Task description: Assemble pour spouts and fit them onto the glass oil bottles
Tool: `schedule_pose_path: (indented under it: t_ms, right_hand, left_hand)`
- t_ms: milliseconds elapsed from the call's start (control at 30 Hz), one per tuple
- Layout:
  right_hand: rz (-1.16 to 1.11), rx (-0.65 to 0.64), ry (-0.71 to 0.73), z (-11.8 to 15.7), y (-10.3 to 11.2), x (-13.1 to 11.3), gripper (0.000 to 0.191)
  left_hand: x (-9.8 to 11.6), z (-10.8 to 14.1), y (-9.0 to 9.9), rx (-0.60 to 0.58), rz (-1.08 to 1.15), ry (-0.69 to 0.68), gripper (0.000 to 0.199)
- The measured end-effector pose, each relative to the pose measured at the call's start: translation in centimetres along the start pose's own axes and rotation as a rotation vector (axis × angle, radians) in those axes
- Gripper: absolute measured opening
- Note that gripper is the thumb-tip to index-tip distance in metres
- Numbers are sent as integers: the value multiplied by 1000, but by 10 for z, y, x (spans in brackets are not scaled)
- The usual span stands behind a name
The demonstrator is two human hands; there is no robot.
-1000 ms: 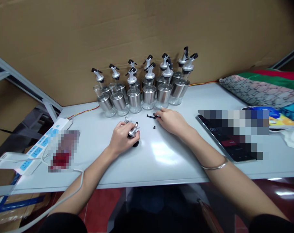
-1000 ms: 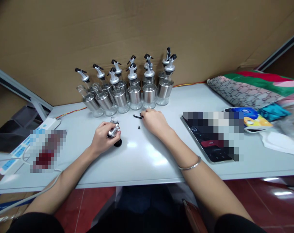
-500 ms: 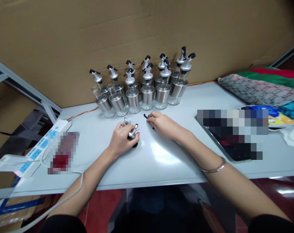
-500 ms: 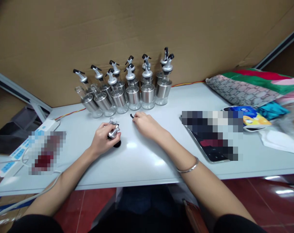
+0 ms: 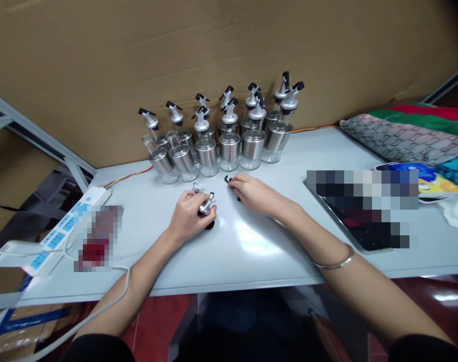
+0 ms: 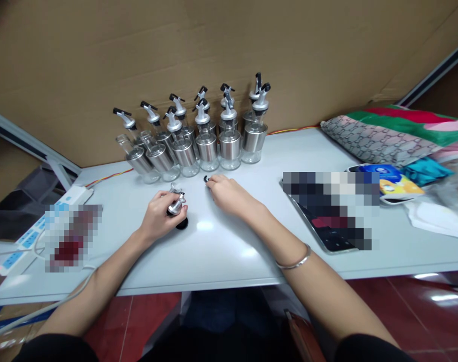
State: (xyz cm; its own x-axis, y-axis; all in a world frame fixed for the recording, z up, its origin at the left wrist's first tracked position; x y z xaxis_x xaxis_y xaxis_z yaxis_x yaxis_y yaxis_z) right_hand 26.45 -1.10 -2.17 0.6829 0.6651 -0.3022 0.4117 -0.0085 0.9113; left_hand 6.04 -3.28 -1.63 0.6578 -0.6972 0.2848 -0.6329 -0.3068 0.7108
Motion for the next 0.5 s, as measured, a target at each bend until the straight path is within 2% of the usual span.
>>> schedule_pose_path:
  t_ms: [200, 367, 500]
  right_hand:
    - [56, -92, -64, -1, 2, -4, 30]
    - [46, -81, -48, -1, 1, -4, 30]
    - [-6, -72, -30, -3, 4, -6, 30]
  left_hand:
    - [0, 0, 0, -5, -4, -2, 4]
    - [0, 1, 0, -24, -2, 5, 4]
    - [-4, -2, 2, 29, -59, 78, 6]
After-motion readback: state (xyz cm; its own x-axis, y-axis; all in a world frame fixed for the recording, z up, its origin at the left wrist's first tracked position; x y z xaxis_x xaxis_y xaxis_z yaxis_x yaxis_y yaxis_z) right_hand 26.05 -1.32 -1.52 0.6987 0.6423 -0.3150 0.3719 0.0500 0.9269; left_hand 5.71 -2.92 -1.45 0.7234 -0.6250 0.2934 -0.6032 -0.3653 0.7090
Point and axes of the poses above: each hand's wrist, its own z-axis away from the middle knuckle, its own y-axis out of the back of the hand, x = y × z, the point moved 1 cm from there along -z, towards the middle knuckle, and after that the axes turned 9 degrees about y, right-handed, at the moved point
